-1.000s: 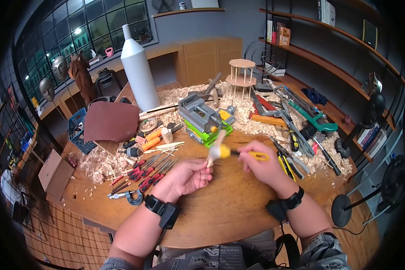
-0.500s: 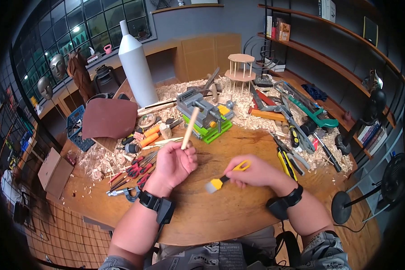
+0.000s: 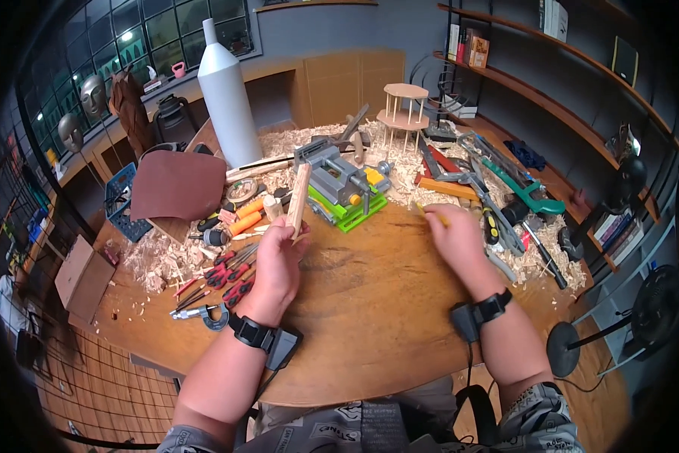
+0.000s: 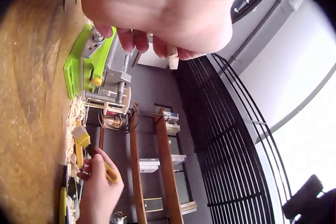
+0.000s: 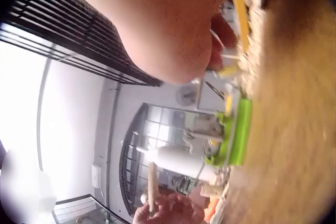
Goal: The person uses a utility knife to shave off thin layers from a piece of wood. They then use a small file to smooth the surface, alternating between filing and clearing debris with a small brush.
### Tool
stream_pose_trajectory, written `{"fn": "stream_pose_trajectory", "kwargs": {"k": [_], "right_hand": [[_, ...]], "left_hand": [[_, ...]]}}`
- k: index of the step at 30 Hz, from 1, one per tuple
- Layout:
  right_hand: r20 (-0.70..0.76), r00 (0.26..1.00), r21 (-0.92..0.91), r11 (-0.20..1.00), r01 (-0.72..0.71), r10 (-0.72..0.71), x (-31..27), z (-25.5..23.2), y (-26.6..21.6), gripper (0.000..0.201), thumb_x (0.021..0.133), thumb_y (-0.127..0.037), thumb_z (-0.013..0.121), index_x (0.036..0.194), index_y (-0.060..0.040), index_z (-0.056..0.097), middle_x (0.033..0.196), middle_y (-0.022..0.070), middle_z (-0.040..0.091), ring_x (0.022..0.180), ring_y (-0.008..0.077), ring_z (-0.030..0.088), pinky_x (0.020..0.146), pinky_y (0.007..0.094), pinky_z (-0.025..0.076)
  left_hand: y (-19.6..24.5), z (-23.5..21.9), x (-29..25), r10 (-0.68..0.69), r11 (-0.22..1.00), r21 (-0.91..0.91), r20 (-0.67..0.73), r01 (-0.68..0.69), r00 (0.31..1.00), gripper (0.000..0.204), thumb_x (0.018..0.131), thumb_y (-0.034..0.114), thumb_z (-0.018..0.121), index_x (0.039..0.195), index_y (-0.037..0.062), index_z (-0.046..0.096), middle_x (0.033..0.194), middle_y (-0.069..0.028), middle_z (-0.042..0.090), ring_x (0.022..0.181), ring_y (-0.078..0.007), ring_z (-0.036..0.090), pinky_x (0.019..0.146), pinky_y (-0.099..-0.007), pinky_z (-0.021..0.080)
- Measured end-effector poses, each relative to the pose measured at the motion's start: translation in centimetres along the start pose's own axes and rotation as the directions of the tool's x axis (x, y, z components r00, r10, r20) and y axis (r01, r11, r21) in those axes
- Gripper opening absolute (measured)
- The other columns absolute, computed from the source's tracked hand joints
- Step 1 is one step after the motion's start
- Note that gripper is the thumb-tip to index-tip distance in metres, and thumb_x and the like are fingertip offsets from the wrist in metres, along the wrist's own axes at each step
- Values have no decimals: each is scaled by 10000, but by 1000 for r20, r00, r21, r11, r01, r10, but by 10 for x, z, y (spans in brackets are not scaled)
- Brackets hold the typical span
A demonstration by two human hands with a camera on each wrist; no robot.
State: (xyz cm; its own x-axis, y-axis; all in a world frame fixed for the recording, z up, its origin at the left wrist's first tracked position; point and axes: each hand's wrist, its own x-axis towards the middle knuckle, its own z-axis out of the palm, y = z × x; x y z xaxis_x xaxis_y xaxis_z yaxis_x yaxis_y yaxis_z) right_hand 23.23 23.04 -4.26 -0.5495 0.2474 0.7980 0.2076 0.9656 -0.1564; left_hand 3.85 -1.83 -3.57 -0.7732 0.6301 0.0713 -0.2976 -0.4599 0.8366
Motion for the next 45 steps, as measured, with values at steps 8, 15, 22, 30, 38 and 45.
{"fn": "stream_pose_trajectory", "kwargs": {"k": [8,15,22,30,38,45], "right_hand": [[230,971,-20,997,-71,74,2,-32,14,209,959,-198,656,987,-7,735,784,101,726,679,190,699,583,310,557],[929,355,267,478,-837,103,11,-67,-16,185,961,-176,659,992,-9,732,773,62,706,634,136,667,543,268,530],[958,273,275,530,-802,-84,19,-99,6,148,946,-134,668,995,-8,729,738,39,668,591,93,586,557,254,490],[326,943,166,986,14,-68,17,-63,-17,121,828,20,665,933,-29,700,839,106,649,763,264,636,699,313,506],[666,736,-302,946,114,124,-10,-40,-14,179,798,-37,623,918,-91,744,942,135,687,882,368,668,778,434,550],[736,570,-245,929,-278,365,11,-39,-67,406,851,-175,641,1228,-24,627,907,212,708,850,411,685,773,488,555]], "left_hand": [[-9,-12,5,79,916,368,217,-157,973,198,861,211,515,982,94,619,985,-4,592,956,-149,495,899,-295,350],[-7,2,-6,275,381,685,557,-621,783,186,782,189,634,866,24,616,958,-140,585,973,-304,557,864,-399,435],[1,12,-27,-99,160,789,611,-593,786,243,782,270,635,843,37,671,892,-176,632,835,-377,637,737,-488,515],[-5,10,-32,-212,-55,890,433,-453,876,309,825,316,587,900,36,694,892,-178,661,821,-389,666,717,-503,543],[-37,14,-39,-212,-50,870,470,-490,857,242,854,191,605,1026,31,665,1029,-161,669,954,-337,674,787,-442,563],[-46,13,-44,-135,-36,810,577,-586,806,190,832,99,613,996,8,645,1000,-165,667,933,-299,685,762,-405,571]]}}
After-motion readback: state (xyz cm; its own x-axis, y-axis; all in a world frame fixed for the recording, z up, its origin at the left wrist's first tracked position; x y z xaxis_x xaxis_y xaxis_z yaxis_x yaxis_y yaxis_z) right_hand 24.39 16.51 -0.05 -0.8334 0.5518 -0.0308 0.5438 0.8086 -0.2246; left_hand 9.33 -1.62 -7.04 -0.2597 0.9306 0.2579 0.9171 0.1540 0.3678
